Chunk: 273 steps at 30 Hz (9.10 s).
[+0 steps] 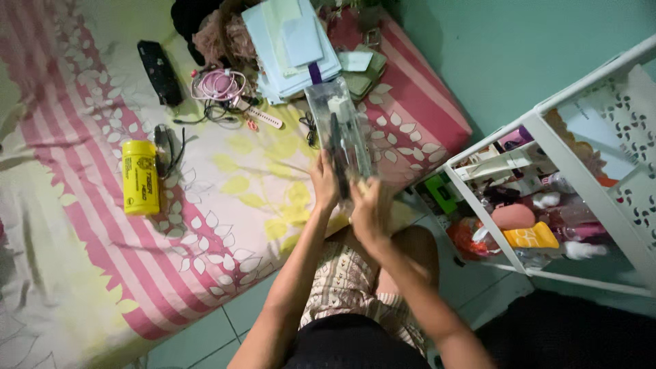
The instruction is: The person sits on the floor beside a bed and wipes a pencil case, a wallet, and a cloth with a yellow cleaning cloth, then handles a charging cable, a watch, and a hair clip, arranging small accessories on the bed.
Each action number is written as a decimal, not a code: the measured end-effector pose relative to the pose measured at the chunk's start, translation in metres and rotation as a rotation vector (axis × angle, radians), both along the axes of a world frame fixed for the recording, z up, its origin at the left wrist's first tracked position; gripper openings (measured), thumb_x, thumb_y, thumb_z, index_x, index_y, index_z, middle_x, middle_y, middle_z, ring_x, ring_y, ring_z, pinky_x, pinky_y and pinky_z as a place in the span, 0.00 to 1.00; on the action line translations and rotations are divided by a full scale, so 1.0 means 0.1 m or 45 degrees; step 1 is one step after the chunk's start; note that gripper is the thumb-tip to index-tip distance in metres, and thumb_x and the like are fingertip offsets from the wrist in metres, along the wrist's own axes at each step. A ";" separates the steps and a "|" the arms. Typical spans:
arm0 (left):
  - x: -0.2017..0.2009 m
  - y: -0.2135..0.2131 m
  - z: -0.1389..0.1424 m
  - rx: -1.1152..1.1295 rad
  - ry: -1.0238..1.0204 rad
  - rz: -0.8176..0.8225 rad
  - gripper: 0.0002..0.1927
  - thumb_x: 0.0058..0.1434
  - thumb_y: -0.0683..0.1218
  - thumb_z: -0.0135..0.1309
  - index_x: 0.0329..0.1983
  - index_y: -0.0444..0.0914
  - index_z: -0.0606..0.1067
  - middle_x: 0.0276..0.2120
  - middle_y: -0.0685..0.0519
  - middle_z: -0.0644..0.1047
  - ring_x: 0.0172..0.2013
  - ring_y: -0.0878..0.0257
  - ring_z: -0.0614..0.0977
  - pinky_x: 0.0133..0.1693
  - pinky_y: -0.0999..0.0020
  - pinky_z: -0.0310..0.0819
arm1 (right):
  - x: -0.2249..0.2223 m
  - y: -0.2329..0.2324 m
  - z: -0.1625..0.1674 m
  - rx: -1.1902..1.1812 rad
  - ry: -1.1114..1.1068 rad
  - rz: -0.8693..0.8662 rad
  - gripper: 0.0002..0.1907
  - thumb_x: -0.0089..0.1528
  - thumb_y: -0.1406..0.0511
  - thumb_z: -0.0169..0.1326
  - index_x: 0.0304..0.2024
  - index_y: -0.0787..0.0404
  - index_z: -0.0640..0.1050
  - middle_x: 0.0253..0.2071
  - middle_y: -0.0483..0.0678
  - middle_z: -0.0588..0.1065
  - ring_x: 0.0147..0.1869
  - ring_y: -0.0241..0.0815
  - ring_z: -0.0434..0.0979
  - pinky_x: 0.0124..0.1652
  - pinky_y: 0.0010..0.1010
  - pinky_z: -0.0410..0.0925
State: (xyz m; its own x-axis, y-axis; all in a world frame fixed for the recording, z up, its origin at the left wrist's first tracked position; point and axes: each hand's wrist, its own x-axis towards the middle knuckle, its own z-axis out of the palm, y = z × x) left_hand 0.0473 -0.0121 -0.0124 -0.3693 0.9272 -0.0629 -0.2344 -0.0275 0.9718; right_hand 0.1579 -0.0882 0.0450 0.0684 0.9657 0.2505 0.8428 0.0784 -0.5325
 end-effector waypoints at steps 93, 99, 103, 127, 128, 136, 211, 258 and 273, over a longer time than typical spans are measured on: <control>0.18 -0.56 -0.13 -0.190 -0.677 0.016 0.13 0.73 0.49 0.39 0.44 0.38 0.73 0.38 0.57 0.76 0.38 0.69 0.76 0.43 0.72 0.72 | 0.56 0.66 -0.01 0.598 -0.115 0.185 0.11 0.60 0.67 0.55 0.45 0.56 0.81 0.51 0.55 0.69 0.56 0.53 0.69 0.58 0.50 0.62; -0.07 -0.58 -0.11 -0.403 -0.519 -0.021 0.21 0.72 0.59 0.45 0.53 0.36 0.66 0.42 0.49 0.71 0.42 0.57 0.74 0.44 0.61 0.73 | 0.71 0.36 -0.47 0.342 0.251 0.226 0.20 0.64 0.77 0.50 0.58 0.63 0.80 0.52 0.58 0.68 0.56 0.51 0.70 0.53 0.41 0.68; -0.33 -0.58 0.01 -0.342 -0.037 -0.006 0.35 0.63 0.58 0.51 0.68 0.37 0.59 0.53 0.48 0.71 0.50 0.55 0.75 0.49 0.58 0.73 | 0.71 -0.33 -0.67 -0.050 0.348 0.334 0.20 0.60 0.78 0.50 0.53 0.64 0.82 0.50 0.57 0.70 0.50 0.50 0.74 0.49 0.38 0.70; -0.74 -0.58 -0.03 -0.164 0.750 0.111 0.16 0.72 0.51 0.49 0.49 0.37 0.82 0.23 0.43 0.80 0.21 0.65 0.76 0.26 0.64 0.70 | -0.13 0.18 -0.44 -0.141 -0.022 0.640 0.18 0.67 0.71 0.42 0.58 0.61 0.72 0.51 0.57 0.72 0.34 0.50 0.74 0.31 0.40 0.71; -0.79 -0.56 -0.04 -0.134 0.778 0.081 0.16 0.72 0.50 0.49 0.48 0.37 0.82 0.23 0.41 0.78 0.20 0.63 0.76 0.27 0.63 0.71 | -0.24 0.06 -0.48 0.175 -0.130 0.842 0.11 0.64 0.70 0.47 0.46 0.61 0.77 0.43 0.56 0.73 0.36 0.51 0.74 0.34 0.41 0.68; -0.91 -0.46 -0.11 -0.037 1.045 -0.022 0.14 0.71 0.50 0.51 0.44 0.37 0.83 0.27 0.37 0.78 0.26 0.47 0.81 0.30 0.59 0.74 | 0.31 1.24 -0.42 0.069 0.029 0.045 0.11 0.68 0.62 0.55 0.41 0.65 0.73 0.40 0.55 0.74 0.43 0.50 0.74 0.41 0.41 0.70; -0.64 -0.27 0.05 -0.026 1.652 0.413 0.08 0.66 0.50 0.58 0.45 0.45 0.82 0.42 0.59 0.82 0.53 0.58 0.78 0.65 0.28 0.39 | 0.42 0.67 -0.46 -0.155 0.251 -0.010 0.14 0.71 0.62 0.54 0.43 0.69 0.72 0.34 0.55 0.75 0.33 0.51 0.76 0.32 0.39 0.70; -0.32 -0.64 -0.15 -0.161 0.316 0.734 0.20 0.76 0.51 0.38 0.32 0.33 0.68 0.25 0.49 0.68 0.28 0.60 0.69 0.34 0.60 0.66 | -0.10 0.15 -0.37 -0.068 -0.163 0.355 0.12 0.68 0.63 0.56 0.42 0.68 0.77 0.46 0.56 0.70 0.47 0.51 0.71 0.46 0.45 0.67; -0.41 -0.76 -0.25 -0.028 0.418 0.324 0.26 0.74 0.55 0.35 0.47 0.30 0.76 0.25 0.52 0.73 0.26 0.63 0.71 0.31 0.63 0.68 | -0.65 0.30 -0.39 0.049 -0.214 0.628 0.08 0.63 0.62 0.56 0.36 0.57 0.84 0.43 0.51 0.70 0.51 0.52 0.70 0.49 0.44 0.65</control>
